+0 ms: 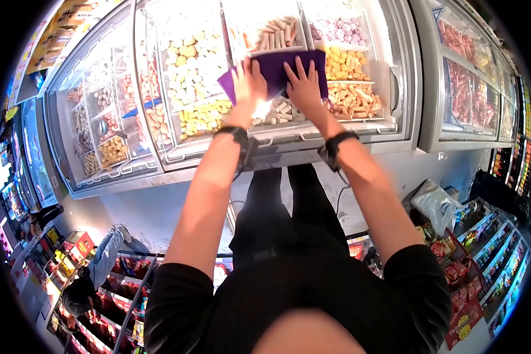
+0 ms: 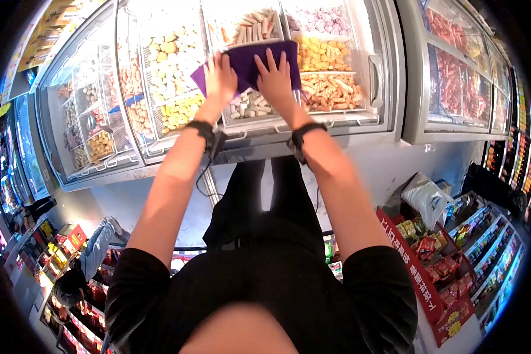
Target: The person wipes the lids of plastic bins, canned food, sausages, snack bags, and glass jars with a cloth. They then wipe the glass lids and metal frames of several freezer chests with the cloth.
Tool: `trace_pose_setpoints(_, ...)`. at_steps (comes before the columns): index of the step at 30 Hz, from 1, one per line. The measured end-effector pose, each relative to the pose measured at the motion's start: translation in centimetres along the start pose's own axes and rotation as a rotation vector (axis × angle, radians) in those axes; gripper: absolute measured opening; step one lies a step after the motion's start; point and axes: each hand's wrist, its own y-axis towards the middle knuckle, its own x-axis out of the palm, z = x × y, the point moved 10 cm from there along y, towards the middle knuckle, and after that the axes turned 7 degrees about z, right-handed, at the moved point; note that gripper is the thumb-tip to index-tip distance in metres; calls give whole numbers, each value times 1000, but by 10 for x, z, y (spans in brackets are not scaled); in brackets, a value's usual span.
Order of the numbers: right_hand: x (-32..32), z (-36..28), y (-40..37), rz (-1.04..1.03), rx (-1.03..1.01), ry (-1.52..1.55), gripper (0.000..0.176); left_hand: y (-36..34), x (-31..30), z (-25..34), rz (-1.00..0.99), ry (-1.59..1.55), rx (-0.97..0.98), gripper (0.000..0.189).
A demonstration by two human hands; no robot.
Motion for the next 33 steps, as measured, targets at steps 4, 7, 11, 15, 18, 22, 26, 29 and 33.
trace_pose_setpoints(4,-16,-15,-63,-73,51,5,60,-83,-18,28,-99,-95,153,44)
trace_pose_setpoints(7,-21,-31,-120,-262,29,29,59,-138,-26,25,-186,-124,228,43)
trace_pose_setpoints(11,-11,-40,-122,-328,-54,6,60,-130,-25,5,-226,-224,261,45)
trace_pose_setpoints(15,9,-61,-16,-164,-215,58,57,-54,-19,-73,-248,94,20,54)
trace_pose_setpoints(18,40,-83,61,-59,-215,56,59,-5,-24,-137,-214,179,-248,55)
trace_pose_setpoints(22,67,-126,63,-221,-196,7,57,-21,-25,-150,15,116,-432,54)
trace_pose_setpoints(26,57,-151,-14,-335,-472,97,60,-83,-33,-107,53,32,-258,56)
trace_pose_setpoints(29,18,-119,-59,-176,-398,381,61,-124,-20,-61,-47,96,-117,61)
trace_pose_setpoints(33,-7,-32,-95,-231,-247,192,65,-126,-12,42,-139,-46,126,60)
